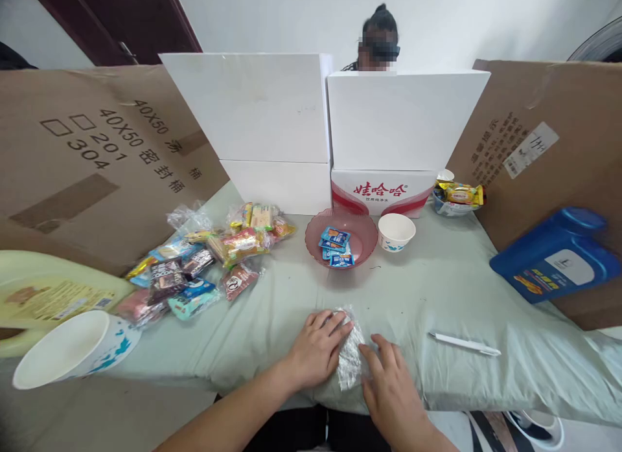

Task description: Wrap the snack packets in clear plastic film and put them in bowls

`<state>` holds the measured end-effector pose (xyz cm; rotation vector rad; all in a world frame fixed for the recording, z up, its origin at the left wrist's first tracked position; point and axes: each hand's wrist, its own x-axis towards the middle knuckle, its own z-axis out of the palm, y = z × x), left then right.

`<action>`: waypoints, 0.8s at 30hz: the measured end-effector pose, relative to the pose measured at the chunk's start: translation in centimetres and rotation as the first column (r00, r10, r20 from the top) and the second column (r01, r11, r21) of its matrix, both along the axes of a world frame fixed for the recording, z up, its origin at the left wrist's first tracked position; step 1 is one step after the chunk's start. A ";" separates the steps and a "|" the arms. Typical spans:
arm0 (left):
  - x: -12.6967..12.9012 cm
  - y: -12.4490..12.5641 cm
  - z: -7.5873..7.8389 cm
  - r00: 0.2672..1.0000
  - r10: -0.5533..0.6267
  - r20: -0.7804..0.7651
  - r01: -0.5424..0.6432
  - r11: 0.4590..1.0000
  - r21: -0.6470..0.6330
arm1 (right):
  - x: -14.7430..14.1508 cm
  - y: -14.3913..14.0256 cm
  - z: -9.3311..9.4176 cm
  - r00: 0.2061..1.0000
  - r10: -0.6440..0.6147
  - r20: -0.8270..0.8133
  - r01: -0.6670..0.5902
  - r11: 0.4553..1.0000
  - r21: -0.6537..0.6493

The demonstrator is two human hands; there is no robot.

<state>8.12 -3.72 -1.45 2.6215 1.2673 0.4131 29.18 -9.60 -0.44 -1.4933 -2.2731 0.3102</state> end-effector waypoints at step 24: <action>0.1 2.5 -0.5 0.991 -0.120 0.062 0.110 0.983 0.147 | -1.4 -2.6 -3.5 0.900 0.163 0.404 -0.318 0.879 0.355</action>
